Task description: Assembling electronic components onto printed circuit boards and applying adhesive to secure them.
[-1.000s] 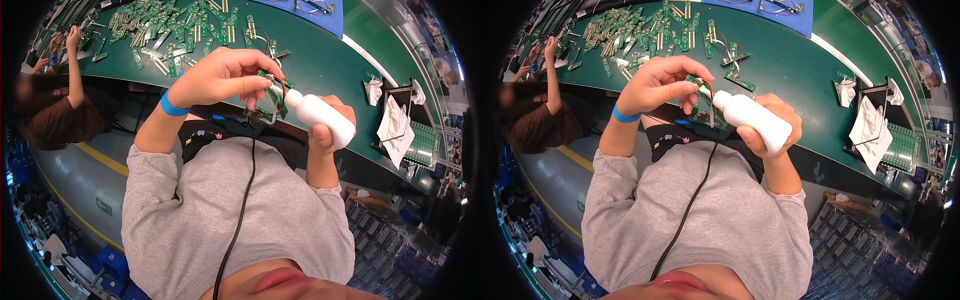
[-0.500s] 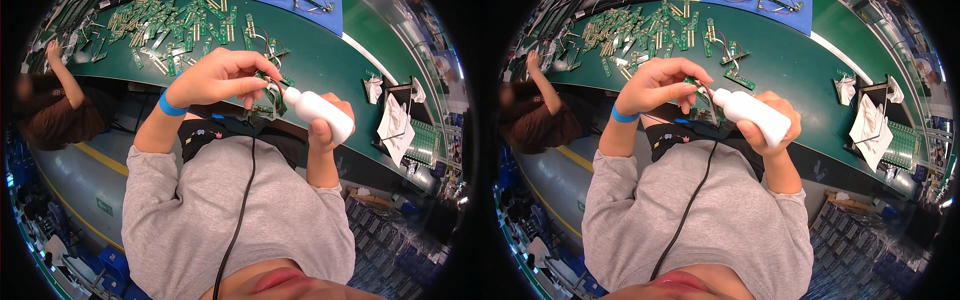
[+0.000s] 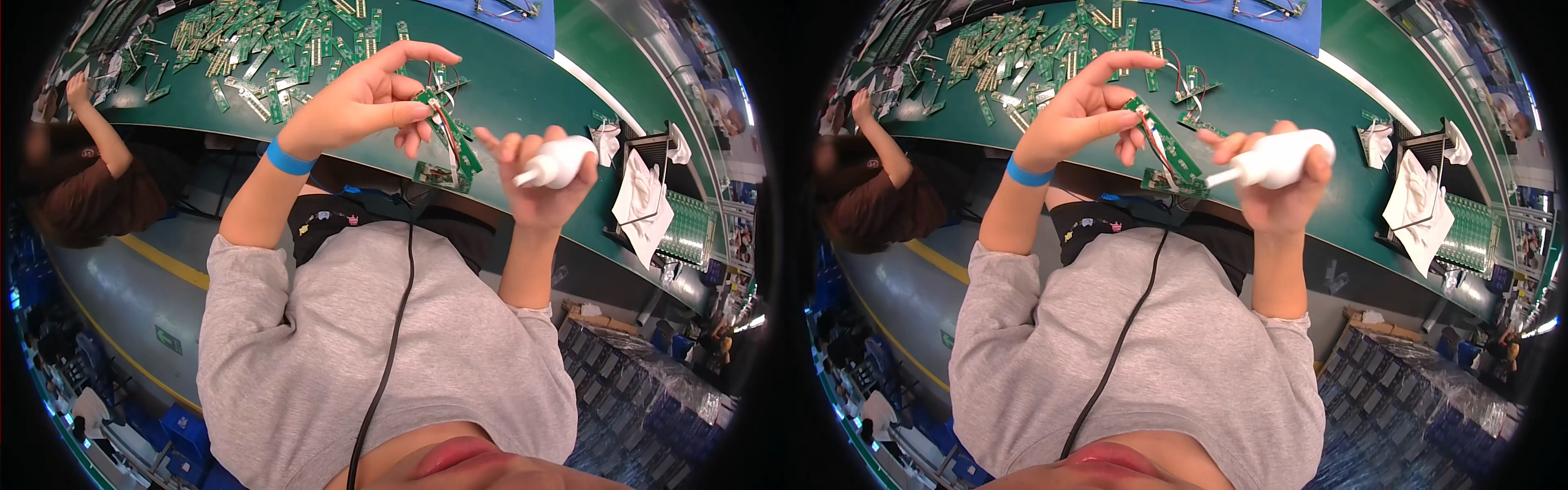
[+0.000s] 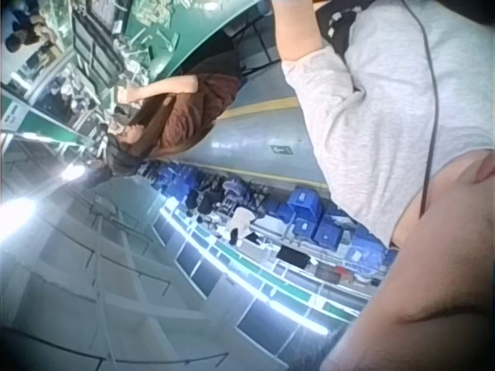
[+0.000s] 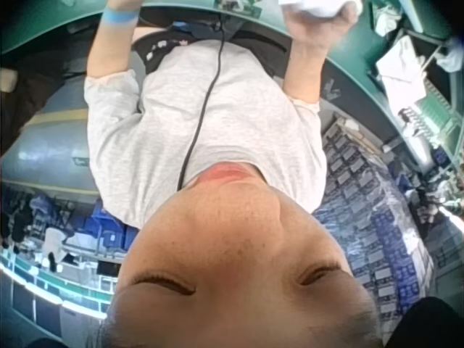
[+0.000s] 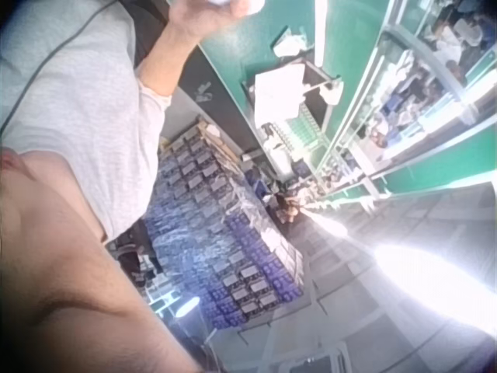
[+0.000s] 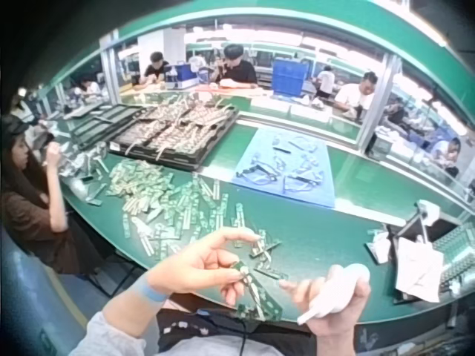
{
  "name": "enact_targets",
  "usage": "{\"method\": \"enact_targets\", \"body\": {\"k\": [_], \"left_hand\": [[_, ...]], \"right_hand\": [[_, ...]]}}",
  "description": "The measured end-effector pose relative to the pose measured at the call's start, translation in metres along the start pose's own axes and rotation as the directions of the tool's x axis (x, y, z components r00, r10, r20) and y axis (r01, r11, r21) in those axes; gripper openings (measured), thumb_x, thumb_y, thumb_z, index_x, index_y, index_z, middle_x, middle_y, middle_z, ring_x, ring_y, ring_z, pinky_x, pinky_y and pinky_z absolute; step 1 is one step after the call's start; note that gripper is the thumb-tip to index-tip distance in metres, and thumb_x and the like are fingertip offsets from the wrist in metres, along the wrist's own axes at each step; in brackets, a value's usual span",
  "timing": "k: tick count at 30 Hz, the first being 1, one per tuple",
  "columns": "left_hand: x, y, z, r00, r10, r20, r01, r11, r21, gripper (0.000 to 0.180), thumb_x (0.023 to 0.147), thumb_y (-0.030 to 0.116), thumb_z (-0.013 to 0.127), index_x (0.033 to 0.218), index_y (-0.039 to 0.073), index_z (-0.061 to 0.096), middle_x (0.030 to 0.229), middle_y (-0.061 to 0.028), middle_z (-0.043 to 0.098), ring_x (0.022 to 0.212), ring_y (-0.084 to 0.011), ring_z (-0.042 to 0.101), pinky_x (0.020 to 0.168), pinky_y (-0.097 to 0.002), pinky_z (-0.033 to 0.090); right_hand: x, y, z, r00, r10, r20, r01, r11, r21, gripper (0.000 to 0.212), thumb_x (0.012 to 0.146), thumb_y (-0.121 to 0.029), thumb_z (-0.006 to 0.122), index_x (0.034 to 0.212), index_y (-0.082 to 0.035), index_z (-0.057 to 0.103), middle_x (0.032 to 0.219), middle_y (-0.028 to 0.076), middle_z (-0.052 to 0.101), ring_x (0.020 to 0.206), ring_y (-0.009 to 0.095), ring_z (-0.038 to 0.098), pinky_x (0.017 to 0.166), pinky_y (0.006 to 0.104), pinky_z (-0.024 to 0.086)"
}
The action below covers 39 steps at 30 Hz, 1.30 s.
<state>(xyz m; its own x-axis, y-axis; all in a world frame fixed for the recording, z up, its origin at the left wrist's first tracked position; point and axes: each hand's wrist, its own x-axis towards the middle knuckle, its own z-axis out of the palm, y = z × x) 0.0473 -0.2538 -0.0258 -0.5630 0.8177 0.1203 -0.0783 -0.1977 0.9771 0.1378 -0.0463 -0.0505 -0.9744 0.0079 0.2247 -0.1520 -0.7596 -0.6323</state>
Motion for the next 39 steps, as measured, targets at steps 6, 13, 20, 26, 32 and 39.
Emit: {"method": "enact_targets", "body": {"k": [6, 13, 20, 26, 32, 39], "left_hand": [[0.009, -0.02, -0.005, 0.999, -0.008, 0.036, 0.011, 0.995, -0.098, 0.051, 0.082, 0.007, 0.048, 0.127, 0.006, 0.024, 0.076, -0.0079, 0.057, 0.066, -0.0128, 0.058, 0.059, -0.0219, 0.045], [0.005, -0.064, 0.005, 0.99, -0.125, 0.068, 0.119, 0.989, 0.087, 0.033, 0.084, 0.027, 0.05, 0.107, 0.003, 0.051, 0.085, -0.0047, 0.057, 0.075, -0.0078, 0.051, 0.064, -0.0207, 0.042], [0.002, -0.063, 0.01, 0.966, -0.229, -0.117, 0.223, 0.973, -0.065, 0.018, 0.084, 0.014, 0.046, 0.097, 0.003, 0.052, 0.06, -0.0006, 0.051, 0.048, -0.0042, 0.044, 0.044, -0.0168, 0.035], [0.002, -0.044, 0.013, 0.908, 0.183, -0.377, -0.019, 0.917, 0.398, 0.018, 0.083, 0.006, 0.047, 0.1, 0.001, 0.05, 0.069, -0.0043, 0.056, 0.059, -0.0082, 0.053, 0.053, -0.0194, 0.042], [0.005, -0.032, 0.009, 0.814, 0.496, -0.301, -0.14, 0.672, 0.728, 0.02, 0.083, 0.002, 0.048, 0.102, 0.0, 0.052, 0.076, -0.0075, 0.059, 0.067, -0.0102, 0.057, 0.06, -0.0199, 0.044], [0.011, -0.039, 0.022, 0.726, 0.667, -0.165, -0.336, 0.554, 0.762, 0.024, 0.077, -0.004, 0.05, 0.1, 0.003, 0.054, 0.073, -0.0075, 0.058, 0.063, -0.0141, 0.058, 0.055, -0.0227, 0.046]], "right_hand": [[-0.005, 0.014, -0.01, 0.989, 0.137, 0.048, -0.14, 0.989, 0.053, 0.041, 0.072, -0.045, 0.055, 0.074, -0.006, 0.043, 0.069, 0.016, 0.057, 0.07, 0.033, 0.059, 0.065, 0.0406, 0.048], [-0.004, 0.008, -0.011, 0.992, 0.05, -0.119, -0.05, 0.999, -0.001, 0.039, 0.073, -0.043, 0.055, 0.075, -0.005, 0.044, 0.071, 0.013, 0.058, 0.078, 0.036, 0.059, 0.067, 0.0412, 0.046], [-0.006, -0.002, -0.019, 0.996, -0.082, 0.029, 0.086, 0.98, -0.181, 0.038, 0.075, -0.042, 0.052, 0.072, -0.005, 0.044, 0.069, 0.014, 0.057, 0.082, 0.04, 0.056, 0.076, 0.0435, 0.04], [-0.024, -0.005, -0.021, 0.991, -0.118, 0.069, 0.137, 0.884, -0.448, 0.044, 0.073, -0.05, 0.049, 0.068, -0.007, 0.041, 0.058, 0.014, 0.051, 0.067, 0.033, 0.054, 0.078, 0.0421, 0.035], [-0.039, -0.02, -0.029, 0.988, -0.143, -0.051, 0.111, 0.909, -0.402, 0.039, 0.072, -0.044, 0.052, 0.066, -0.007, 0.039, 0.056, 0.009, 0.049, 0.048, 0.015, 0.039, 0.054, 0.0312, 0.028], [-0.018, -0.046, 0.006, 0.845, -0.518, -0.134, 0.33, 0.702, -0.631, 0.033, 0.066, -0.025, 0.059, 0.083, 0.002, 0.048, 0.072, 0.012, 0.052, 0.07, 0.022, 0.052, 0.068, 0.0313, 0.043]]}}
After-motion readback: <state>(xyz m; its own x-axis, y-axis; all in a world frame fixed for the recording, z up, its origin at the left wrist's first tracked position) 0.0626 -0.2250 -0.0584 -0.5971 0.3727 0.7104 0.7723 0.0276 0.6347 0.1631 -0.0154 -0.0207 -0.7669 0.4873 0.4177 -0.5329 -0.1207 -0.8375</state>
